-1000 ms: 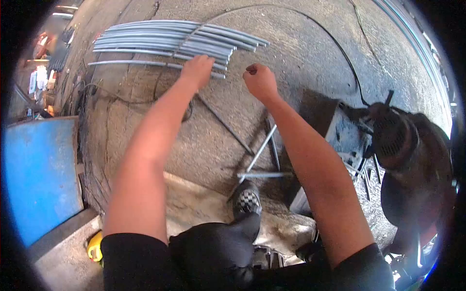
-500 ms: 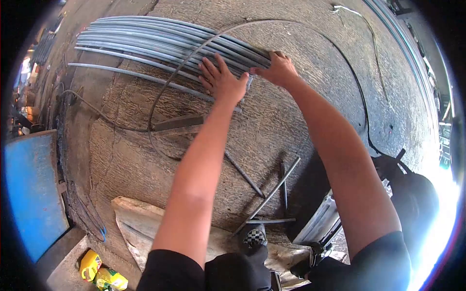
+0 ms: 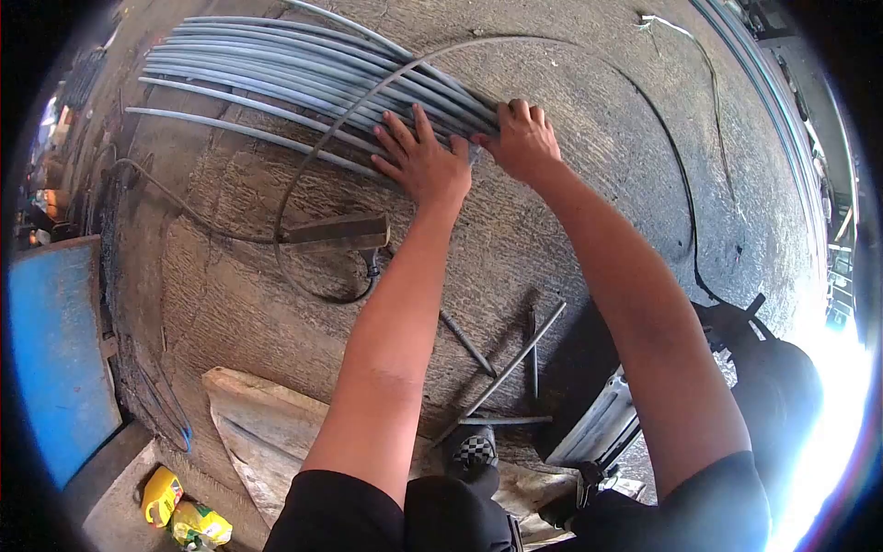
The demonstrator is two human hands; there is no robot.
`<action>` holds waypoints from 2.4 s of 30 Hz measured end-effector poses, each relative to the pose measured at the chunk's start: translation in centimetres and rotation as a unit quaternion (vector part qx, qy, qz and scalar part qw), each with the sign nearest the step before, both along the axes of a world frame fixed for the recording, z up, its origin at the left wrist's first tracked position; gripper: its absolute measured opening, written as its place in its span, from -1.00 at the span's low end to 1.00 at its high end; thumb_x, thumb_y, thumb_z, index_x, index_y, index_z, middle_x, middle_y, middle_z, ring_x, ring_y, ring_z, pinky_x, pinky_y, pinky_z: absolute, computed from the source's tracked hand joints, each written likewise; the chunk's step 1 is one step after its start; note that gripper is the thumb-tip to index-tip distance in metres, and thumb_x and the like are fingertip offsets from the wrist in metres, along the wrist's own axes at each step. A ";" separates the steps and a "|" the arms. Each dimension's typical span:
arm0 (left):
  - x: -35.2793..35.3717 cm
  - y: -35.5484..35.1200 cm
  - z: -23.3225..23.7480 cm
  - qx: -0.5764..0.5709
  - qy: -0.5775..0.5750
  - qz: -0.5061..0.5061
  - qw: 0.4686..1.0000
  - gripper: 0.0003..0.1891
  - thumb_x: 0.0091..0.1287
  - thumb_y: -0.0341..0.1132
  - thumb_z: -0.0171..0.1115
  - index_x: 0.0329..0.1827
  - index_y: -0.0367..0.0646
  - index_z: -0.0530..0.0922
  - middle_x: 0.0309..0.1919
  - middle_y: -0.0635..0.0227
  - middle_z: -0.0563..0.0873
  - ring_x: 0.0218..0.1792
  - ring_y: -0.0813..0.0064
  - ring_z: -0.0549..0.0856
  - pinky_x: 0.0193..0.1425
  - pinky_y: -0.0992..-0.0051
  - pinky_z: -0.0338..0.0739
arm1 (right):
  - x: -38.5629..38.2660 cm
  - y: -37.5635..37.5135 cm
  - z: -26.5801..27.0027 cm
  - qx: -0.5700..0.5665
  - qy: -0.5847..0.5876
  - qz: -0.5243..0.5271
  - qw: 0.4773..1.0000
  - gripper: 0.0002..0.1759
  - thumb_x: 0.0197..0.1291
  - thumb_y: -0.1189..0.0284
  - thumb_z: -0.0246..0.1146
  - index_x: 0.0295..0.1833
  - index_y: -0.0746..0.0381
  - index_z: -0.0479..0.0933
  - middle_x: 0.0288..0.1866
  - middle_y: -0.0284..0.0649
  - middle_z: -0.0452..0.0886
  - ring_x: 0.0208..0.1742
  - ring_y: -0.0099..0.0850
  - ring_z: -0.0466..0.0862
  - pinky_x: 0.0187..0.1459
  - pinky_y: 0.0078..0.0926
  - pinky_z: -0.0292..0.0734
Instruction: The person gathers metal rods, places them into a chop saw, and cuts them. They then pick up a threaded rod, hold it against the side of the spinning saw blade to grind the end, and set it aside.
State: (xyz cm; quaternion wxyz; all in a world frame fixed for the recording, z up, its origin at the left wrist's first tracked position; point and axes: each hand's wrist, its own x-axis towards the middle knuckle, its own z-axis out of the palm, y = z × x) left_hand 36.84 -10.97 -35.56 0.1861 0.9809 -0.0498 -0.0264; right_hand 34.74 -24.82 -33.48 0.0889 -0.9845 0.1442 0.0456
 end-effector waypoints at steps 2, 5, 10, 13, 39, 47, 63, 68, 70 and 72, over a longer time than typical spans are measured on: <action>-0.8 0.5 -0.5 0.015 -0.051 -0.006 0.999 -0.30 0.35 0.03 0.01 0.52 -0.01 0.13 0.52 -0.12 -0.14 0.54 -0.10 -0.22 0.53 -0.08 -0.31 | -0.8 -0.1 -0.5 0.009 0.006 0.013 1.000 -0.24 0.22 -0.13 0.15 0.27 0.29 0.36 0.23 -0.04 0.37 0.32 -0.09 0.34 0.28 -0.09 0.31; -1.3 1.2 -1.1 0.015 -0.087 -0.009 0.996 -0.34 0.33 0.01 0.02 0.48 -0.03 0.21 0.52 -0.14 -0.11 0.54 -0.11 -0.22 0.54 -0.03 -0.30 | -0.4 0.6 0.1 -0.007 0.016 0.084 0.996 -0.49 0.28 0.09 0.19 0.13 0.28 0.45 0.16 -0.03 0.43 0.21 -0.09 0.48 0.15 -0.20 0.53; -1.5 1.8 -0.4 0.033 -0.035 -0.010 0.999 -0.32 0.34 0.01 0.03 0.49 -0.03 0.17 0.52 -0.12 -0.11 0.54 -0.11 -0.22 0.54 -0.02 -0.32 | -0.1 1.4 0.5 0.011 0.060 0.077 0.995 -0.61 0.34 0.27 0.12 0.12 0.34 0.40 0.09 0.03 0.50 0.16 -0.05 0.56 0.10 -0.17 0.57; -1.6 1.8 -0.6 0.017 -0.034 -0.007 0.999 -0.27 0.34 0.02 0.03 0.52 -0.05 0.08 0.52 -0.10 -0.12 0.54 -0.11 -0.23 0.54 -0.02 -0.32 | -0.7 1.7 0.2 -0.011 0.041 0.091 0.995 -0.68 0.34 0.39 0.04 0.12 0.34 0.37 0.08 0.03 0.55 0.11 -0.02 0.61 0.08 -0.16 0.58; 3.6 5.9 3.3 -0.388 0.123 0.140 0.903 -0.28 0.20 -0.07 0.31 0.29 -0.44 0.34 0.21 -0.18 0.48 0.23 -0.08 0.48 0.27 0.15 0.38 | -35.2 7.0 6.7 0.277 0.009 -0.057 0.959 -0.77 0.23 0.43 0.15 -0.16 0.32 0.26 -0.42 0.19 0.56 -0.33 0.21 0.59 -0.33 0.10 0.48; -6.7 5.4 5.9 -0.604 0.331 0.244 0.683 -0.66 0.31 -0.19 0.23 0.00 -0.20 0.42 -0.17 0.13 0.57 -0.20 0.19 0.63 -0.05 0.16 0.60 | -47.3 9.7 10.7 0.325 0.008 -0.088 0.942 -0.72 0.18 0.45 0.20 -0.09 0.31 0.28 -0.41 0.18 0.56 -0.33 0.23 0.58 -0.32 0.09 0.50; -23.9 2.3 9.8 -0.707 0.413 0.179 0.546 -0.82 0.41 -0.34 -0.01 -0.15 -0.33 0.38 -0.36 0.10 0.55 -0.27 0.20 0.62 -0.02 0.09 0.64 | -64.4 9.1 23.0 0.276 0.056 -0.167 0.945 -0.82 0.14 0.45 0.21 -0.21 0.30 0.41 -0.53 0.10 0.56 -0.39 0.16 0.61 -0.37 -0.04 0.51; -29.8 1.9 12.3 -0.725 0.447 0.132 0.506 -0.83 0.38 -0.35 0.04 -0.26 -0.34 0.40 -0.34 0.10 0.55 -0.28 0.23 0.62 0.05 0.12 0.64 | -69.5 8.7 30.5 0.260 0.039 -0.186 0.947 -0.84 0.13 0.48 0.23 -0.24 0.30 0.41 -0.54 0.07 0.54 -0.44 0.11 0.60 -0.46 -0.11 0.44; -32.4 1.8 13.8 -0.717 0.459 0.155 0.501 -0.82 0.38 -0.35 0.05 -0.26 -0.33 0.41 -0.34 0.09 0.56 -0.28 0.24 0.63 0.06 0.13 0.64 | -71.5 8.9 32.7 0.258 0.069 -0.184 0.946 -0.82 0.14 0.48 0.21 -0.21 0.31 0.38 -0.51 0.13 0.55 -0.42 0.16 0.60 -0.41 -0.04 0.47; -33.9 2.3 14.6 -0.711 0.494 0.129 0.484 -0.81 0.41 -0.32 0.03 -0.27 -0.30 0.42 -0.34 0.11 0.58 -0.30 0.27 0.65 0.09 0.17 0.63 | -72.8 9.1 34.1 0.257 0.123 -0.188 0.940 -0.80 0.15 0.47 0.21 -0.19 0.33 0.37 -0.48 0.17 0.56 -0.40 0.20 0.60 -0.37 0.02 0.50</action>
